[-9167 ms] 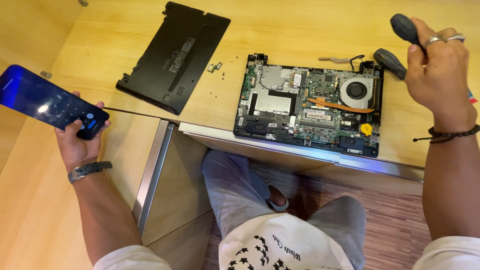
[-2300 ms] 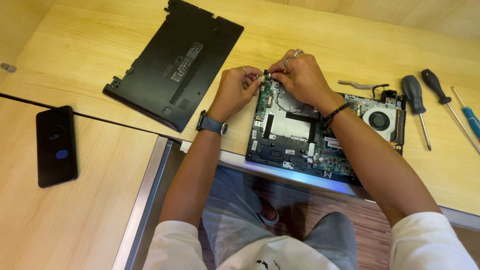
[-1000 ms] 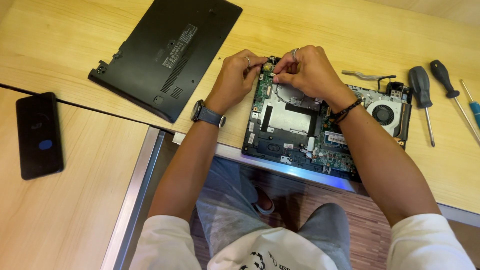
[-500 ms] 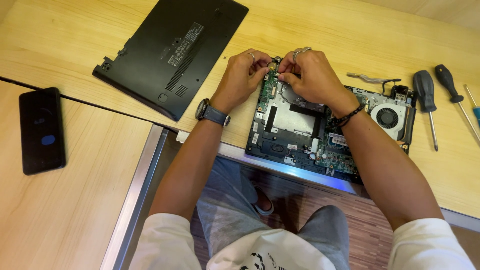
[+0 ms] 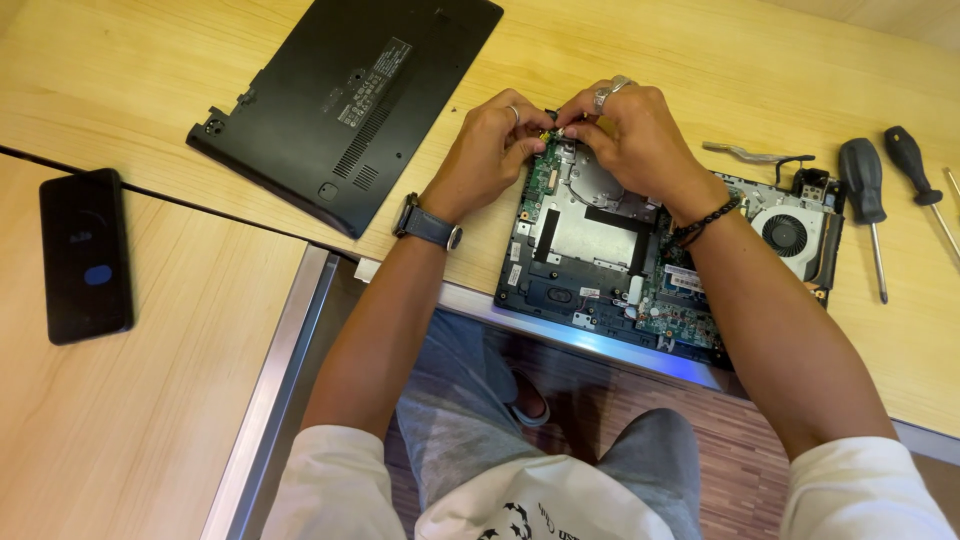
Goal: Organizing internal wiring and disassembling components of a laptop using a screwdriver on a repair bench.
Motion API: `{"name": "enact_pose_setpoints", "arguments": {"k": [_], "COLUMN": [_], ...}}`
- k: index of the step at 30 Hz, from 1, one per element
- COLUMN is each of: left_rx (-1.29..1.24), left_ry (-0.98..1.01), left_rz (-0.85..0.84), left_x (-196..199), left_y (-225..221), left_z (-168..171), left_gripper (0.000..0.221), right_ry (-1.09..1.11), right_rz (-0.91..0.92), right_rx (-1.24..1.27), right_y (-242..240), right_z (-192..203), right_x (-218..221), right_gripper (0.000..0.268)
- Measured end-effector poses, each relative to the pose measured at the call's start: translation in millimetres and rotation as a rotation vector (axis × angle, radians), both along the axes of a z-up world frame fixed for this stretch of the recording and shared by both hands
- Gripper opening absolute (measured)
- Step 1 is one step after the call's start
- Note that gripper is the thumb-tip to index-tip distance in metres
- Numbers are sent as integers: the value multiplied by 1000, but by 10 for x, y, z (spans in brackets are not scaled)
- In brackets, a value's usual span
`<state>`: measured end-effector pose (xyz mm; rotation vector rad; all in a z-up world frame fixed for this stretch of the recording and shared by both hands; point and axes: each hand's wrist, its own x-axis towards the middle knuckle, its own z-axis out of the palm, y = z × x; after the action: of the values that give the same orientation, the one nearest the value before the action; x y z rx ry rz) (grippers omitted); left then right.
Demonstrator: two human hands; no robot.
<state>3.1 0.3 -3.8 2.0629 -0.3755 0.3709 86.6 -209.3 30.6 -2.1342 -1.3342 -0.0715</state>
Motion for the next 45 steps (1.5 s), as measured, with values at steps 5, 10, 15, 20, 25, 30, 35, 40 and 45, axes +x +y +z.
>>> {"name": "enact_pose_setpoints", "arguments": {"k": [5, 10, 15, 20, 25, 30, 35, 40, 45], "left_rx": [-3, 28, 56, -8, 9, 30, 46, 53, 36], "left_ry": [-1, -107, -101, -87, -124, -169, -152, -190, -213], "left_rz": [76, 113, 120, 48, 30, 6, -41, -57, -64], "left_x": [-38, -50, -48, -58, -34, -58, -82, -78, -74], "left_y": [-9, -16, -23, -40, -23, -35, -44, -41, -43], "left_z": [41, 52, 33, 62, 14, 75, 120, 129, 120], "left_gripper": [15, 20, 15, 5, 14, 20, 21, 20, 21], "right_ry": [-31, 15, -5, -20, -45, -48, -56, 103, 152], "right_rz": [-34, -121, -132, -96, -87, -85, -110, -175, -179], "right_rx": [29, 70, 78, 89, 83, 77, -20, -557, -869], "right_y": [-54, -169, -177, -163, -172, -173, -240, -352, -551], "right_z": [19, -4, 8, -3, -47, -35, 31, 680, 744], "right_x": [22, 98, 114, 114, 141, 138, 138, -215, -222], "right_gripper": [23, 25, 20, 21, 20, 17, 12, 29, 57]}}
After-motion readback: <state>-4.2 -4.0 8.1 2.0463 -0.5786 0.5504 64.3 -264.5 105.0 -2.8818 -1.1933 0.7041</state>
